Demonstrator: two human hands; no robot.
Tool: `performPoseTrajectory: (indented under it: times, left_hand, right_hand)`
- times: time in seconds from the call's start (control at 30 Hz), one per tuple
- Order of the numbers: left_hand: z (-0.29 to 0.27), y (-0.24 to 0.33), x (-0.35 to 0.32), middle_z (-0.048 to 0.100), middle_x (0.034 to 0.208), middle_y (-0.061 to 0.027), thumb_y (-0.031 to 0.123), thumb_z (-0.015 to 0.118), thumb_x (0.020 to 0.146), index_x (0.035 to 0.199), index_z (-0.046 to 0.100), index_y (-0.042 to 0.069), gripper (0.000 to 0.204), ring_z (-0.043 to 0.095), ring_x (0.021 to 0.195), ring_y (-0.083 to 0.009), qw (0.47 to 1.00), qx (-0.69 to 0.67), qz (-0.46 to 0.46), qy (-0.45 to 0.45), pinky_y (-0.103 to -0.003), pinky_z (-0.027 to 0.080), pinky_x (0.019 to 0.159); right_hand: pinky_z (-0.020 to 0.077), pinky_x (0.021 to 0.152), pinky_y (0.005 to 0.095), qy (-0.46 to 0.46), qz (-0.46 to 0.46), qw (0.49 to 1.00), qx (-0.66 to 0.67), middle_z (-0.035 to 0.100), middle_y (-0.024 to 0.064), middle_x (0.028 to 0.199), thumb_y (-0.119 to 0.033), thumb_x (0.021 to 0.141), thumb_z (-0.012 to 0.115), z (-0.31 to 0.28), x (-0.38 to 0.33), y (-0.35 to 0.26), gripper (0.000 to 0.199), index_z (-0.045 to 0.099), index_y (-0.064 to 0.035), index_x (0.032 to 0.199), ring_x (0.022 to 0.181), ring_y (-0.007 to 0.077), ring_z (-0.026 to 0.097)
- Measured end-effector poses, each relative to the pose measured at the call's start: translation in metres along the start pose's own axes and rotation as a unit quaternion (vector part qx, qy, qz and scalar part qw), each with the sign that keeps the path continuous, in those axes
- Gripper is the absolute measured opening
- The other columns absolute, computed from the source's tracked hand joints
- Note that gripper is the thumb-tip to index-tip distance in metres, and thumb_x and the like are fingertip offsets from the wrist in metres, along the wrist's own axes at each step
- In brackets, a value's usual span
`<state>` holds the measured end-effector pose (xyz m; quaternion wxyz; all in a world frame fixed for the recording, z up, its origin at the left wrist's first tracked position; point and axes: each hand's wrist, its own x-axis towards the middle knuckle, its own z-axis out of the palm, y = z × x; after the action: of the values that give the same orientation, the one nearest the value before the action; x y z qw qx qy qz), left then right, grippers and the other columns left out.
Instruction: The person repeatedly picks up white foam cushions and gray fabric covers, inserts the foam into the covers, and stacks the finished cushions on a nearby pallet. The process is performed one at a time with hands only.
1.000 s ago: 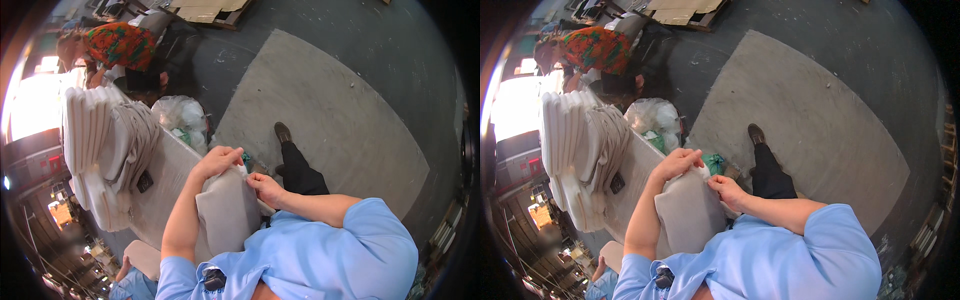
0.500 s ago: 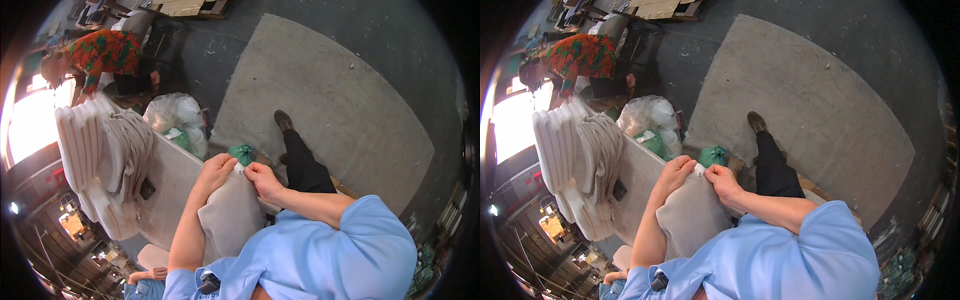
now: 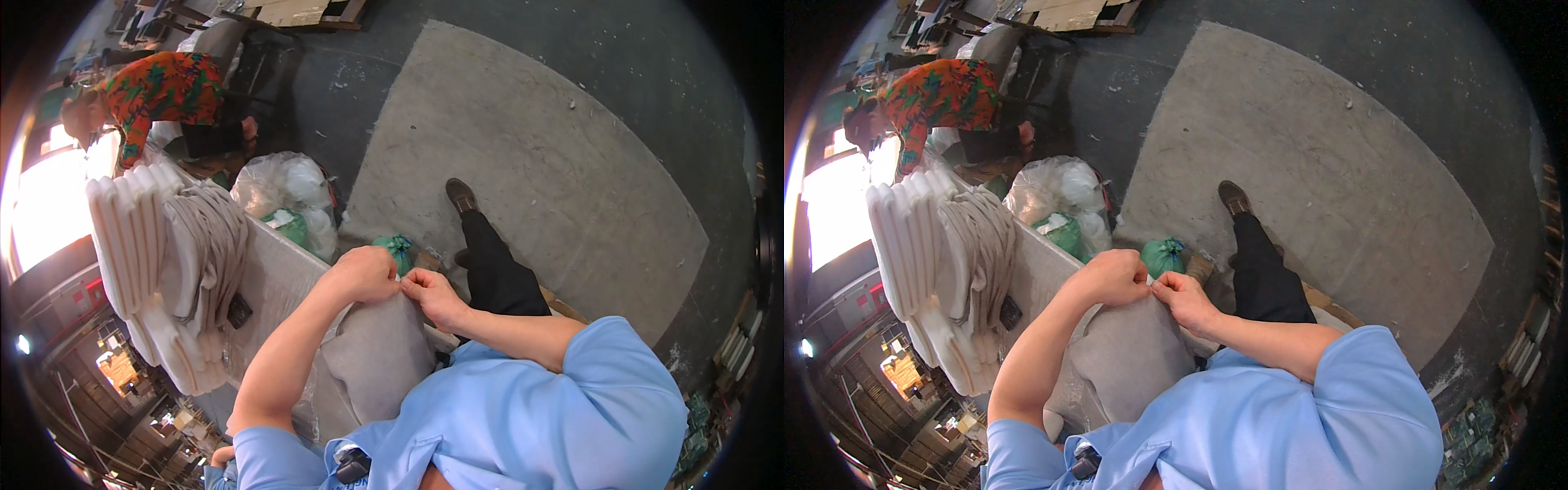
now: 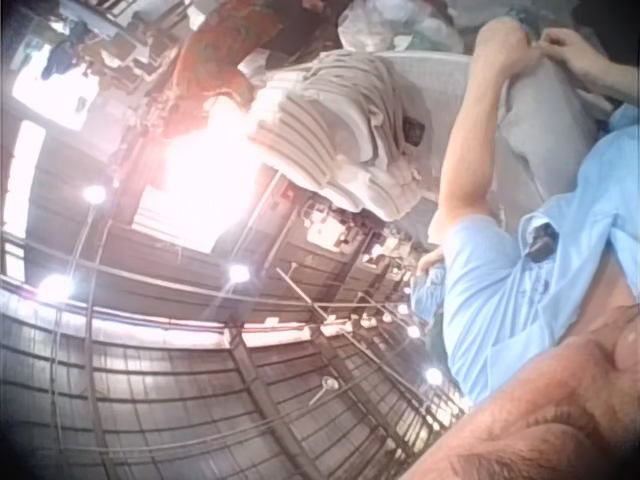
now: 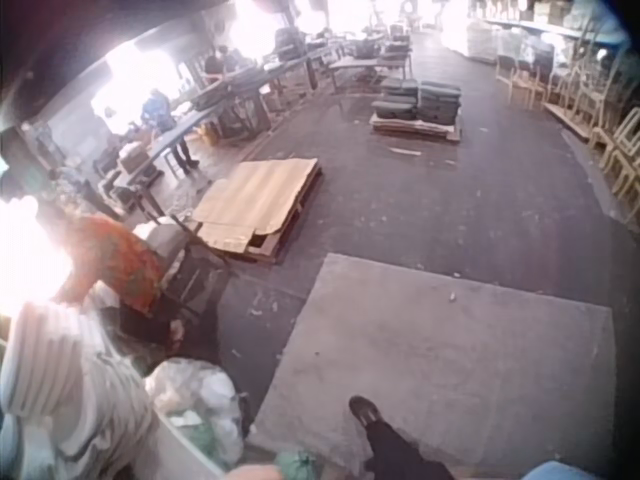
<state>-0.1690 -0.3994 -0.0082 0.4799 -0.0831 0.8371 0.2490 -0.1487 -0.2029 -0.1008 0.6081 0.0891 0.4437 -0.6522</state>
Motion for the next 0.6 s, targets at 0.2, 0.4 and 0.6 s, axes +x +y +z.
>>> performPoseTrajectory:
  times: [0.2, 0.4, 0.6]
  left_hand:
    - [-0.003, -0.015, 0.016, 0.064, 0.066, -0.0042, 0.019, 0.074, 0.085, 0.081, 0.075, 0.001, 0.019, 0.057, 0.062, -0.0145, 0.963, -0.238, -0.084, -0.097, -0.036, 0.048, 0.058]
    - [0.019, -0.036, 0.025, 0.064, 0.068, 0.0033, 0.018, 0.074, 0.087, 0.079, 0.074, 0.006, 0.014, 0.054, 0.057, -0.0069, 0.901, -0.417, -0.062, -0.104, -0.027, 0.039, 0.049]
    - [0.066, -0.032, 0.035, 0.066, 0.07, 0.0027, 0.013, 0.075, 0.087, 0.078, 0.073, 0.006, 0.011, 0.054, 0.058, -0.0053, 0.799, -0.6, -0.017, 0.025, -0.026, 0.041, 0.051]
  right_hand:
    - [0.0378, 0.067, 0.0262, 0.002, 0.023, 1.0, 0.005, 0.056, -0.0073, 0.084, -0.024, 0.109, 0.06, -0.005, -0.004, 0.005, 0.02, 0.065, -0.0082, 0.098, 0.076, 0.0046, 0.044]
    - [0.0398, 0.078, 0.0251, -0.02, 0.037, 0.999, 0.006, 0.057, -0.0076, 0.089, -0.026, 0.112, 0.056, -0.008, 0.002, 0.011, 0.022, 0.064, -0.0112, 0.098, 0.084, 0.005, 0.047]
    - [0.0406, 0.075, 0.0269, 0.066, 0.068, 0.992, 0.089, 0.06, -0.0059, 0.088, -0.026, 0.112, 0.055, -0.015, 0.004, 0.008, 0.023, 0.065, -0.0119, 0.098, 0.082, 0.0068, 0.049]
